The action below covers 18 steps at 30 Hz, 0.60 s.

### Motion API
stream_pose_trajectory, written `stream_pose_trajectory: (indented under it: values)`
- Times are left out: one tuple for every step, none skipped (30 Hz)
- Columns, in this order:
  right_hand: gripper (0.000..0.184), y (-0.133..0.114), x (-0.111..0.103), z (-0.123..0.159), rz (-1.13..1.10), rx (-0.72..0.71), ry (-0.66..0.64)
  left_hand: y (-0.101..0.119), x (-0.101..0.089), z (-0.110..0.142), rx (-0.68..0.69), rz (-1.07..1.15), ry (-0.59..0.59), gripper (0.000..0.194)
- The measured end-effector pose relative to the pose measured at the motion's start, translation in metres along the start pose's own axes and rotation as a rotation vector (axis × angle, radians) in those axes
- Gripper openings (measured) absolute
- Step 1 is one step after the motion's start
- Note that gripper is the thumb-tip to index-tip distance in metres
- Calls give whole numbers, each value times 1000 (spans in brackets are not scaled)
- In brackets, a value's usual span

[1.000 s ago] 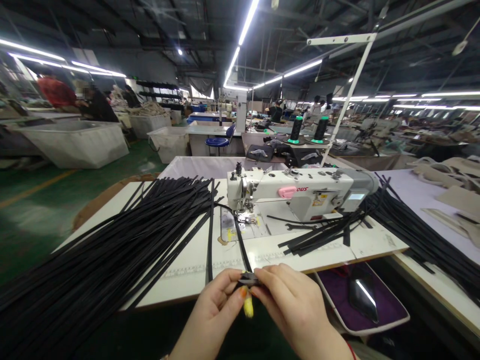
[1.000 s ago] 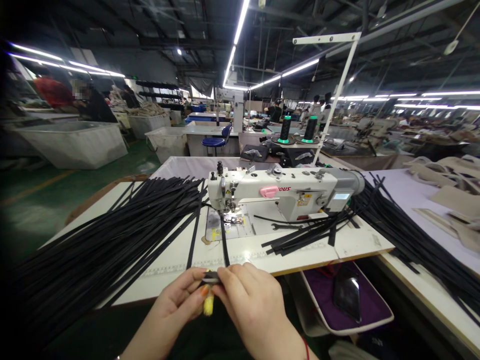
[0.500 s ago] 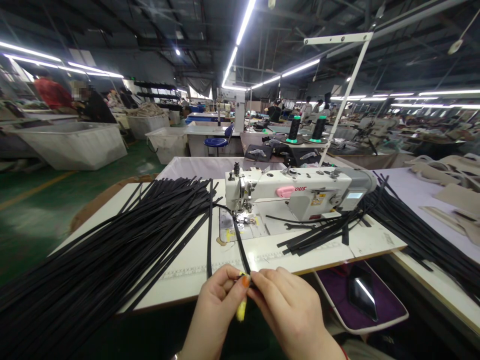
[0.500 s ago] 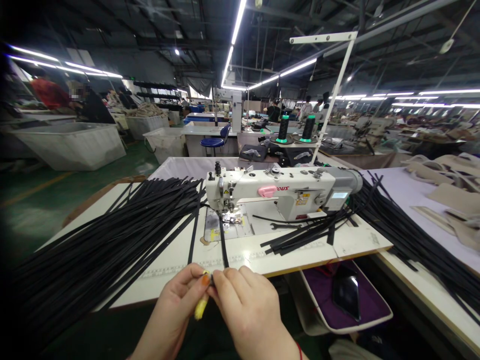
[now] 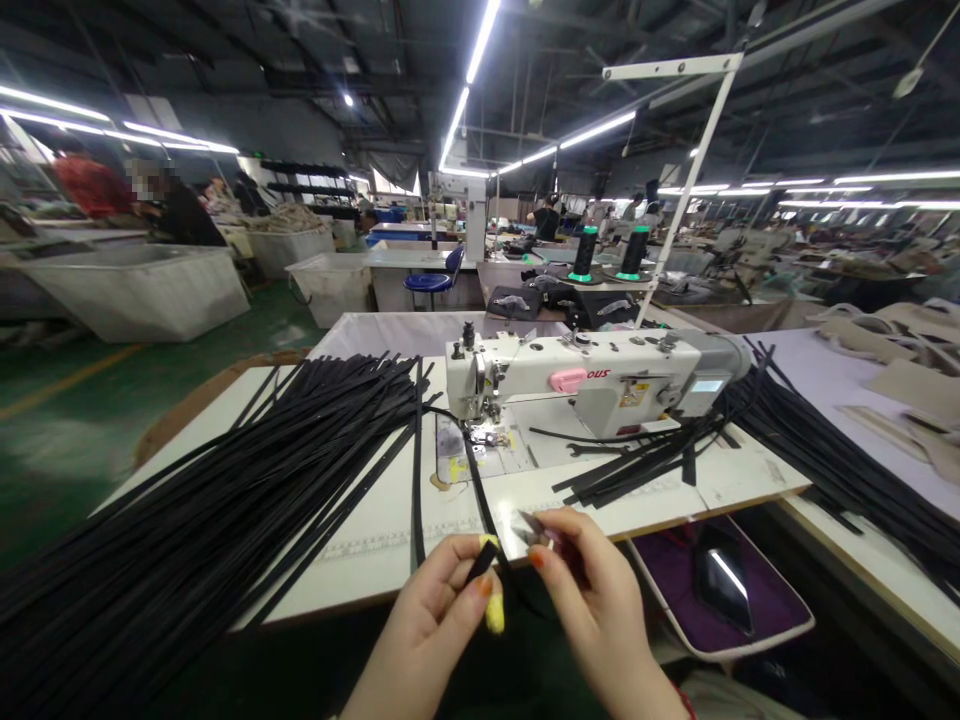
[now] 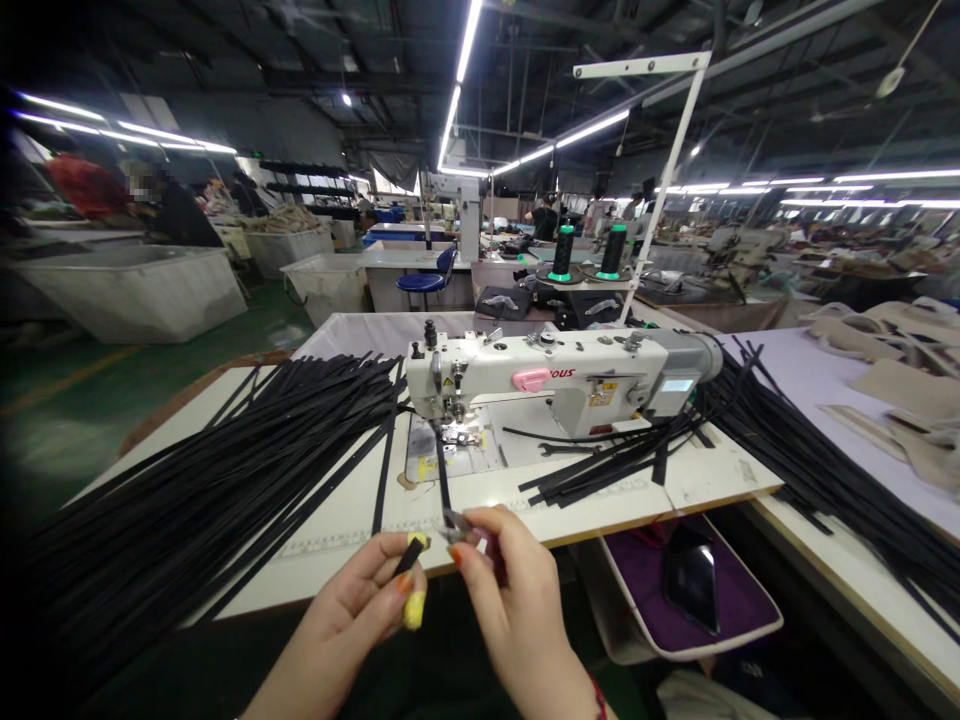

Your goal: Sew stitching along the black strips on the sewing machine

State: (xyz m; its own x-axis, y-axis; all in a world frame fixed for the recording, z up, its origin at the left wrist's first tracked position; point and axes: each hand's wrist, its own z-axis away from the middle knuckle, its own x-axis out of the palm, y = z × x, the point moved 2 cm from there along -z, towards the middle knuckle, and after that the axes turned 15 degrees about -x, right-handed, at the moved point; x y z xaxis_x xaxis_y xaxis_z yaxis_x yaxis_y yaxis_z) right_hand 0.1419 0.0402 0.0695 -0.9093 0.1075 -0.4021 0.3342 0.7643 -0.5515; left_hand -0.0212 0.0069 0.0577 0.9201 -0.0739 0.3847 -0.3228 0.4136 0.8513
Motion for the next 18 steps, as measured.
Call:
stream_pose_trajectory:
  values:
    - [13, 5, -1, 2, -45, 88, 41, 1, 1, 1, 5, 6, 9, 30]
    - [14, 9, -1, 5, -83, 159, 69, 2, 1, 2, 15, 7, 20, 30]
    - [15, 14, 0, 7, -117, 212, 80, 2, 1, 3, 24, 2, 28, 29]
    - [17, 17, 0, 9, -142, 248, 81, 2, 0, 3, 34, -4, 40, 28]
    - [20, 20, 2, 12, -159, 270, 77, 2, -1, 3, 40, -7, 51, 28]
    - [23, 23, 3, 15, -166, 288, 70, 2, -3, 3, 40, -4, 60, 29]
    - [27, 25, 6, 18, -169, 309, 55, 1, -6, 3, 37, 3, 65, 30]
    - [28, 28, 9, 23, -172, 336, 26, 0, -9, 2, 36, 10, 68, 31]
    - [26, 30, 12, 28, -176, 364, -16, 0, -13, 2, 44, 6, 66, 32]
    - [26, 33, 17, 35, -182, 390, -66, 0, -17, 3, 65, -11, 66, 32]
    - [28, 36, 22, 43, -188, 414, -116, 1, -20, 4, 94, -44, 73, 32]
    - [33, 40, 27, 52, -193, 432, -158, 2, -24, 5, 128, -91, 86, 31]
    - [37, 43, 32, 62, -200, 444, -187, 4, -26, 6, 161, -144, 106, 30]
    - [40, 47, 37, 72, -204, 451, -195, 6, -27, 8, 188, -193, 129, 29]
    - [41, 51, 42, 82, -210, 456, -190, 8, -28, 9, 210, -237, 154, 29]
    - [41, 54, 48, 93, -218, 464, -182, 10, -30, 10, 228, -276, 182, 30]
    - [41, 56, 52, 103, -219, 481, -168, 12, -31, 11, 256, -315, 215, 31]
    - [41, 57, 56, 112, -214, 508, -163, 14, -35, 12, 293, -354, 267, 32]
